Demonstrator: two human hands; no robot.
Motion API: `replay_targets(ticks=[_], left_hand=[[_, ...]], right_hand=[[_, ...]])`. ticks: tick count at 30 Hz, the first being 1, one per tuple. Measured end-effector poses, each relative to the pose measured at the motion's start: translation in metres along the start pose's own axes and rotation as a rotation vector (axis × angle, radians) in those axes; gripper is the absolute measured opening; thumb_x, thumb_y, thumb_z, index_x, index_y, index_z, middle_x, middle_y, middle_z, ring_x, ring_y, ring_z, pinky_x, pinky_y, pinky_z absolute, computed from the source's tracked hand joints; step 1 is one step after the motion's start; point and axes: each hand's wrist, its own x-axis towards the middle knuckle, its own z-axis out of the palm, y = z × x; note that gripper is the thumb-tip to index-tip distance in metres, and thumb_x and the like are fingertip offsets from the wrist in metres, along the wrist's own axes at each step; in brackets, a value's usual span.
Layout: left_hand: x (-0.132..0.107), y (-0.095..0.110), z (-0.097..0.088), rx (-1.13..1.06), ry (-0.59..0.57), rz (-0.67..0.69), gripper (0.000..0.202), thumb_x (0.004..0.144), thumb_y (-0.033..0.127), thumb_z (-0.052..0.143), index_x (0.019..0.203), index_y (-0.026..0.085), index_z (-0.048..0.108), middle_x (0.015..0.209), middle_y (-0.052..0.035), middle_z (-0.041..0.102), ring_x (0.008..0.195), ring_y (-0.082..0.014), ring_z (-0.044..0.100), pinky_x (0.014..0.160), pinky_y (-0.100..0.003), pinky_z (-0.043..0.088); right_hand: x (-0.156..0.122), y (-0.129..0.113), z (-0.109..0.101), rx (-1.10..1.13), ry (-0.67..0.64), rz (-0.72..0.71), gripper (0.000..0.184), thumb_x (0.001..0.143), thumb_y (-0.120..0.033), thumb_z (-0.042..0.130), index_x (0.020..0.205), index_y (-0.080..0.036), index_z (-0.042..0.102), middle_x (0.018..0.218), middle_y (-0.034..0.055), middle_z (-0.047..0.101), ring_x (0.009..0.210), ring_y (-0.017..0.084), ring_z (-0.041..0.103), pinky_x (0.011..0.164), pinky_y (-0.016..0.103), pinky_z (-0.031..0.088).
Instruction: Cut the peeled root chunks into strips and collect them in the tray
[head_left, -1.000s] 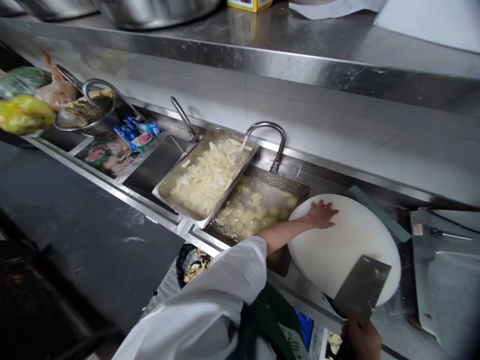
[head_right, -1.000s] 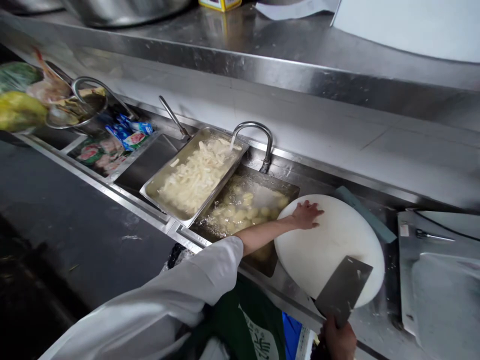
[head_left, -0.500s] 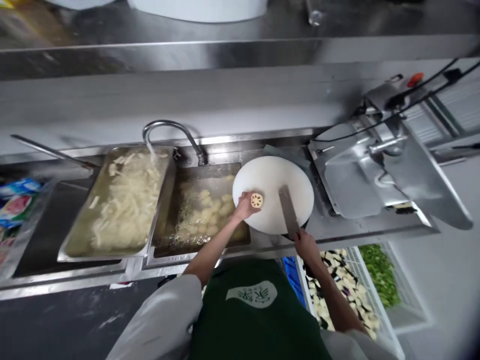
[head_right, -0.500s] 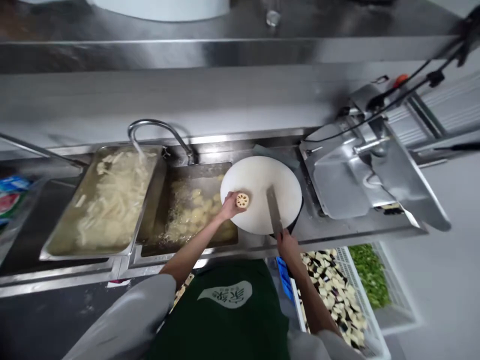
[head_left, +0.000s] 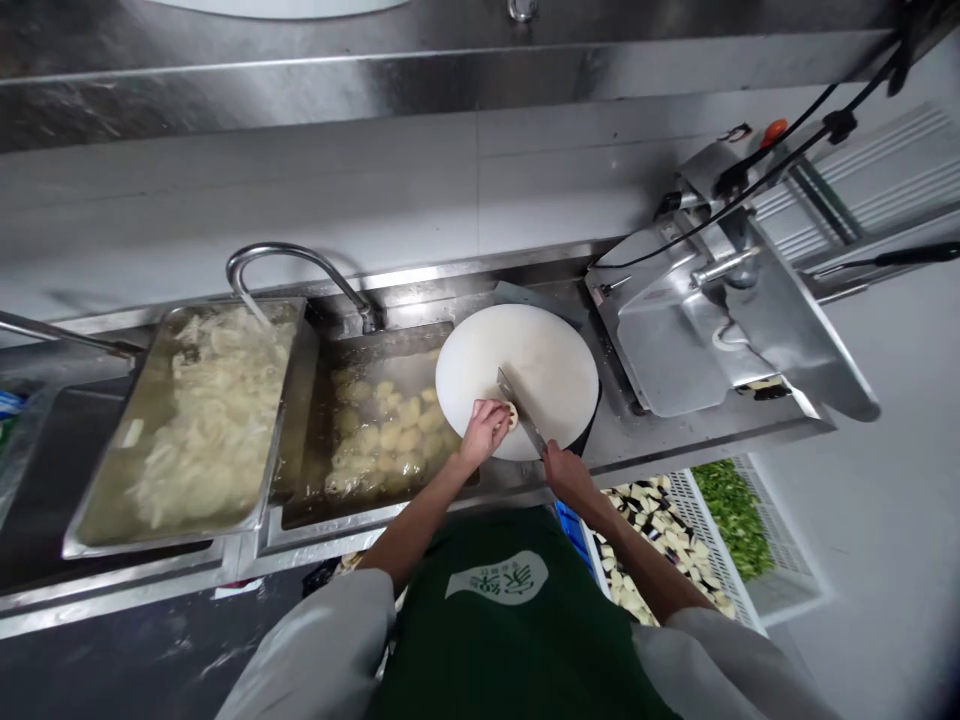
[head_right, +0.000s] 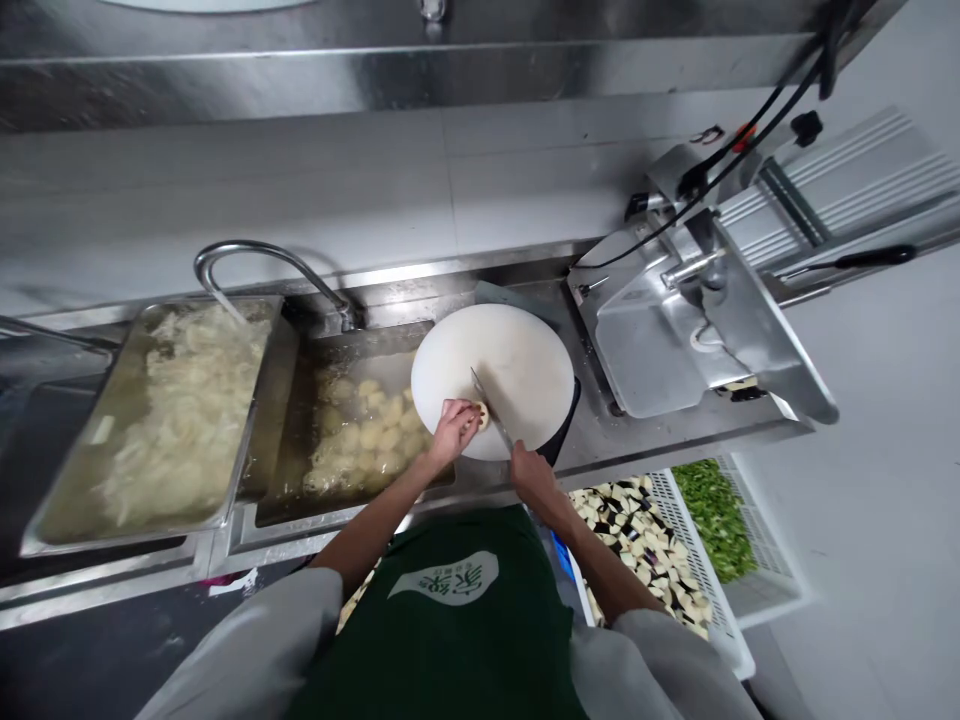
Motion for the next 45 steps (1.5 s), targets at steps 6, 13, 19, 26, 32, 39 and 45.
replay_targets(ticks=[6,13,19,26,32,39,45], left_hand=[[0.004,-0.004,-0.002,-0.007,-0.089,0.016,0.018,0.097,0.025,0.053,0.102,0.027,0.071,0.107,-0.0083,0.059,0.107,-0.0241,0.054,0.096,-0.041,0.052],[0.003,-0.003,0.000,-0.027,-0.083,-0.012,0.021,0.099,0.025,0.050,0.104,0.028,0.071,0.109,-0.0085,0.059,0.108,-0.0253,0.053,0.097,-0.043,0.051],[0.004,-0.006,0.005,-0.045,-0.085,-0.029,0.023,0.099,0.027,0.049,0.101,0.027,0.072,0.105,-0.0090,0.060,0.107,-0.0255,0.054,0.095,-0.044,0.051],[0.000,-0.009,-0.004,-0.065,-0.066,0.033,0.022,0.102,0.030,0.050,0.106,0.023,0.071,0.109,-0.0088,0.065,0.105,-0.0224,0.057,0.094,-0.041,0.051],[-0.010,-0.018,-0.003,-0.005,0.023,0.122,0.021,0.103,0.027,0.050,0.103,0.022,0.070,0.106,-0.0087,0.064,0.104,-0.0216,0.055,0.093,-0.040,0.051],[-0.008,-0.016,0.003,-0.011,0.036,0.130,0.021,0.103,0.025,0.049,0.107,0.021,0.069,0.103,-0.0089,0.063,0.100,-0.0221,0.053,0.089,-0.039,0.051],[-0.009,-0.015,0.005,0.014,-0.010,0.122,0.023,0.103,0.025,0.047,0.106,0.018,0.069,0.105,-0.0100,0.063,0.103,-0.0220,0.054,0.092,-0.039,0.051]], right_hand=[[-0.053,-0.008,-0.015,-0.029,0.011,-0.008,0.026,0.104,-0.015,0.027,0.114,-0.013,0.051,0.091,0.0143,0.072,0.089,0.026,0.073,0.071,0.030,0.042],[-0.065,-0.018,-0.037,-0.075,-0.076,0.016,0.022,0.102,-0.010,0.032,0.113,-0.013,0.051,0.090,0.0140,0.072,0.090,0.026,0.073,0.069,0.029,0.041],[-0.026,-0.026,-0.031,-0.068,-0.105,-0.004,0.024,0.100,-0.007,0.033,0.114,-0.010,0.052,0.097,0.0166,0.071,0.096,0.026,0.073,0.076,0.030,0.046],[0.033,-0.040,-0.006,-0.047,-0.050,0.005,0.029,0.102,-0.010,0.029,0.119,-0.006,0.051,0.104,0.0209,0.071,0.102,0.028,0.072,0.082,0.032,0.049],[0.011,-0.038,-0.021,-0.057,-0.043,0.019,0.026,0.105,-0.018,0.030,0.119,-0.011,0.051,0.102,0.0191,0.072,0.100,0.028,0.072,0.081,0.033,0.047],[-0.042,-0.040,-0.040,-0.061,-0.065,0.015,0.022,0.106,-0.019,0.030,0.111,-0.013,0.051,0.088,0.0147,0.072,0.088,0.027,0.074,0.067,0.029,0.041],[-0.026,-0.034,-0.036,-0.122,-0.098,-0.016,0.024,0.106,-0.019,0.031,0.110,-0.011,0.053,0.088,0.0166,0.071,0.089,0.028,0.074,0.067,0.029,0.042]])
